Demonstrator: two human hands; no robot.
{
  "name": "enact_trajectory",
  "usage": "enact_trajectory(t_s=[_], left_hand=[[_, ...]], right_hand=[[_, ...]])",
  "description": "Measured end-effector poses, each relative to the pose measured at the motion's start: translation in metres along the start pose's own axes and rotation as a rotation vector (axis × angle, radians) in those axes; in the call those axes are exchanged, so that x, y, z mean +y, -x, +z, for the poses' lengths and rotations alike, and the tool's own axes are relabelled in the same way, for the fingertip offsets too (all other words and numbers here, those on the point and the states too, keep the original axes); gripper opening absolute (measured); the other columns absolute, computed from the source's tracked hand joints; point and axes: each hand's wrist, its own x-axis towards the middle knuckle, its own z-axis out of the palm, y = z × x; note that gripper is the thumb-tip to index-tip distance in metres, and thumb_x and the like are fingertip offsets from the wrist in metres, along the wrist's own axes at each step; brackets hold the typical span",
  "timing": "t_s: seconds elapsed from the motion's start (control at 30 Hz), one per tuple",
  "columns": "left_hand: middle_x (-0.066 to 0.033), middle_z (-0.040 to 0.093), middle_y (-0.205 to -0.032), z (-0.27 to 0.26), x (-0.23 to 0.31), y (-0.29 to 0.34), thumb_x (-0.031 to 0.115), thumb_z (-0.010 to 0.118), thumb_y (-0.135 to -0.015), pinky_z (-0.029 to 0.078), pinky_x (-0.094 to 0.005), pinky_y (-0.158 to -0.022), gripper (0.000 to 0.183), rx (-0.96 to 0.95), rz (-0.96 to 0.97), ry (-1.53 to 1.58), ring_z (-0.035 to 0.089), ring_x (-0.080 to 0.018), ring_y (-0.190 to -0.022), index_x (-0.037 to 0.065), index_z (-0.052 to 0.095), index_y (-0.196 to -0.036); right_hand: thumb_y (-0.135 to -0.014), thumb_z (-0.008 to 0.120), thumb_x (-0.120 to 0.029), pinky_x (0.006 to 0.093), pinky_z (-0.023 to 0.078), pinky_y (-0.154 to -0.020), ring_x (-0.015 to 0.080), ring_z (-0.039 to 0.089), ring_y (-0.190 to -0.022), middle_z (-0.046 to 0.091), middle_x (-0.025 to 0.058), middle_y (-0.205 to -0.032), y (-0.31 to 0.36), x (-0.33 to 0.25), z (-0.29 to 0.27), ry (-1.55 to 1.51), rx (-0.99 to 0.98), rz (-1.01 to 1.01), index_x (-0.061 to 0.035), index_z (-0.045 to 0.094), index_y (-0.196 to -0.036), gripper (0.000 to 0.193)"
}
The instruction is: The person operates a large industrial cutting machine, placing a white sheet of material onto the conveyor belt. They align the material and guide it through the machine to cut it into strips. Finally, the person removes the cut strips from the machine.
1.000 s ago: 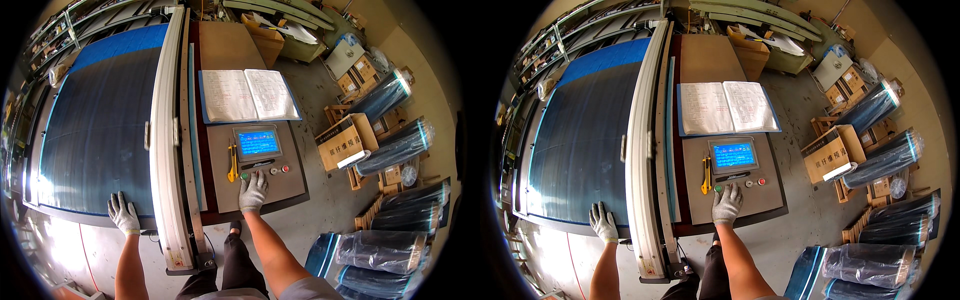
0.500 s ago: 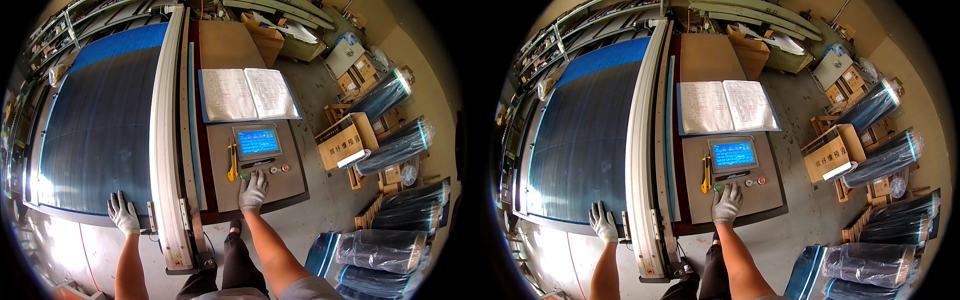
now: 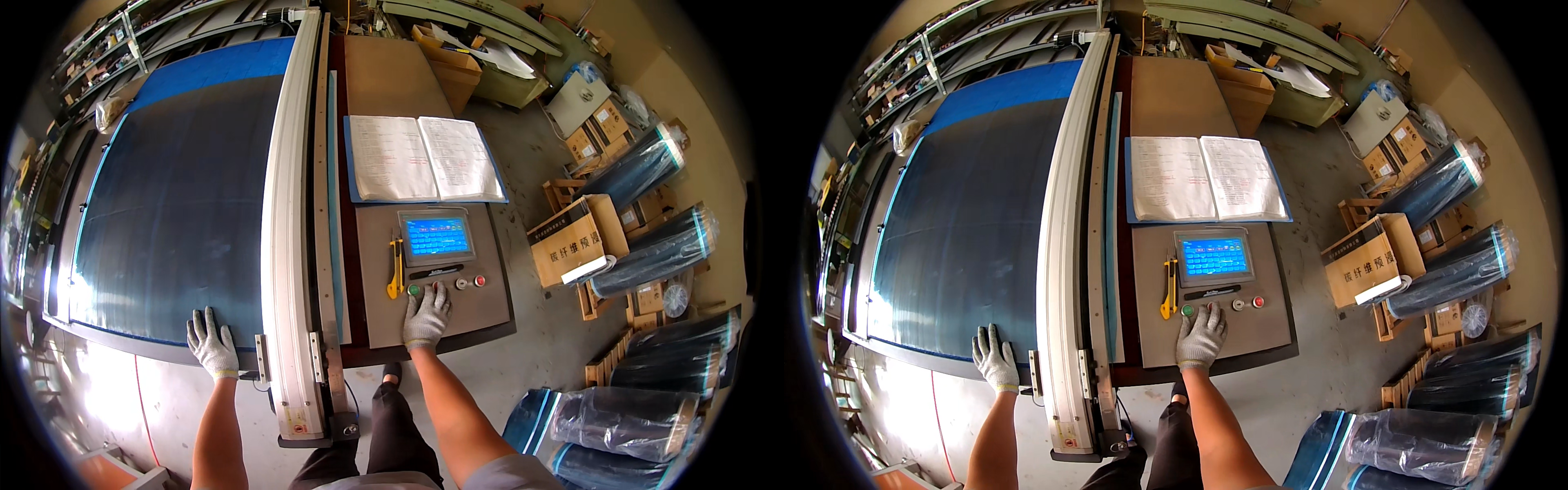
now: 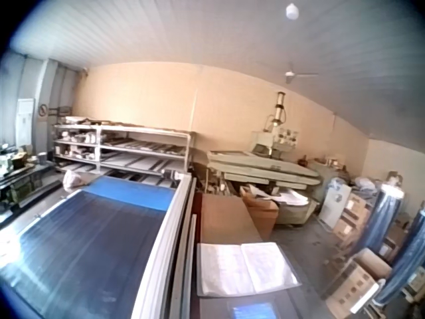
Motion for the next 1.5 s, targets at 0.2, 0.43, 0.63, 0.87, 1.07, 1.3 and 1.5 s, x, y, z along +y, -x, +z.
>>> enact_trajectory(t_s=[0.2, 0.43, 0.63, 0.87, 1.07, 1.3, 1.5], left_hand=[[-0.0126, 0.036, -0.152, -0.004, 0.002, -0.001, 0.032, 0.049, -0.094, 0.021, -0.0483, -0.116, 0.052, -0.025, -0.019, -0.004, 0.029, -0.0372, -0.139, 0.017, 0.045, -0.143], [-0.0133, 0.036, -0.151, -0.002, -0.001, -0.001, 0.032, 0.049, -0.093, 0.021, -0.0482, -0.116, 0.052, -0.024, -0.014, 0.009, 0.029, -0.0371, -0.139, 0.016, 0.046, -0.143], [-0.0156, 0.041, -0.147, 0.0, -0.029, 0.001, 0.022, 0.047, -0.094, 0.026, -0.0441, -0.114, 0.048, 0.062, -0.011, 0.446, 0.036, -0.0363, -0.136, 0.012, 0.047, -0.141], [-0.0187, 0.059, -0.119, 0.016, -0.124, 0.118, 0.021, 0.049, -0.098, 0.043, -0.0382, -0.096, 0.032, 0.199, -0.607, 0.641, 0.056, -0.0298, -0.108, 0.002, 0.059, -0.122], [-0.0085, 0.062, -0.063, 0.031, -0.139, 0.291, 0.017, 0.056, -0.092, 0.043, -0.0352, -0.056, 0.024, -0.509, -0.626, 0.621, 0.052, -0.0149, -0.059, 0.001, 0.069, -0.082], [-0.0098, 0.073, -0.09, 0.022, 0.005, 0.328, 0.017, 0.057, -0.091, 0.052, -0.0299, -0.072, 0.022, -1.032, 0.091, 0.591, 0.068, -0.0169, -0.079, 0.0, 0.072, -0.093], [-0.0085, 0.072, -0.088, 0.012, 0.135, 0.297, 0.025, 0.054, -0.095, 0.052, -0.0303, -0.079, 0.031, -1.062, -0.315, 0.95, 0.067, -0.0176, -0.085, -0.002, 0.069, -0.098]], right_hand=[[-0.092, 0.056, -0.034, 0.051, 0.032, -0.107, 0.0399, 0.039, -0.129, 0.045, 0.0183, -0.135, 0.001, 0.0, 0.001, -0.006, -0.016, 0.006, -0.0025, 0.053, -0.119, 0.042], [-0.092, 0.055, -0.035, 0.051, 0.033, -0.107, 0.0402, 0.041, -0.127, 0.046, 0.0188, -0.135, 0.001, -0.001, -0.002, 0.009, -0.02, -0.004, -0.0022, 0.053, -0.12, 0.042], [-0.093, 0.055, -0.034, 0.0509, 0.034, -0.105, 0.0404, 0.041, -0.127, 0.046, 0.0194, -0.135, 0.002, 0.001, -0.001, 0.003, -0.008, -0.015, -0.0024, 0.053, -0.12, 0.042], [-0.092, 0.056, -0.034, 0.0508, 0.034, -0.105, 0.0404, 0.041, -0.127, 0.045, 0.0187, -0.137, 0.0, 0.001, -0.001, -0.004, 0.002, -0.002, -0.0032, 0.053, -0.121, 0.042], [-0.09, 0.059, -0.025, 0.051, 0.036, -0.102, 0.0422, 0.043, -0.122, 0.045, 0.0211, -0.132, 0.011, 0.007, -0.004, -0.197, 0.053, 0.071, -0.0058, 0.049, -0.125, 0.041], [-0.074, 0.075, -0.032, 0.0475, 0.042, -0.095, 0.0346, 0.048, -0.116, 0.047, 0.0159, -0.13, 0.062, -0.024, -0.013, -0.359, -0.317, -0.557, -0.0086, 0.05, -0.13, 0.065], [-0.074, 0.071, -0.028, 0.0422, 0.044, -0.088, 0.0277, 0.053, -0.105, 0.05, 0.0103, -0.128, 0.033, -0.042, -0.012, -0.294, -0.462, -0.915, -0.0085, 0.059, -0.116, 0.048]])
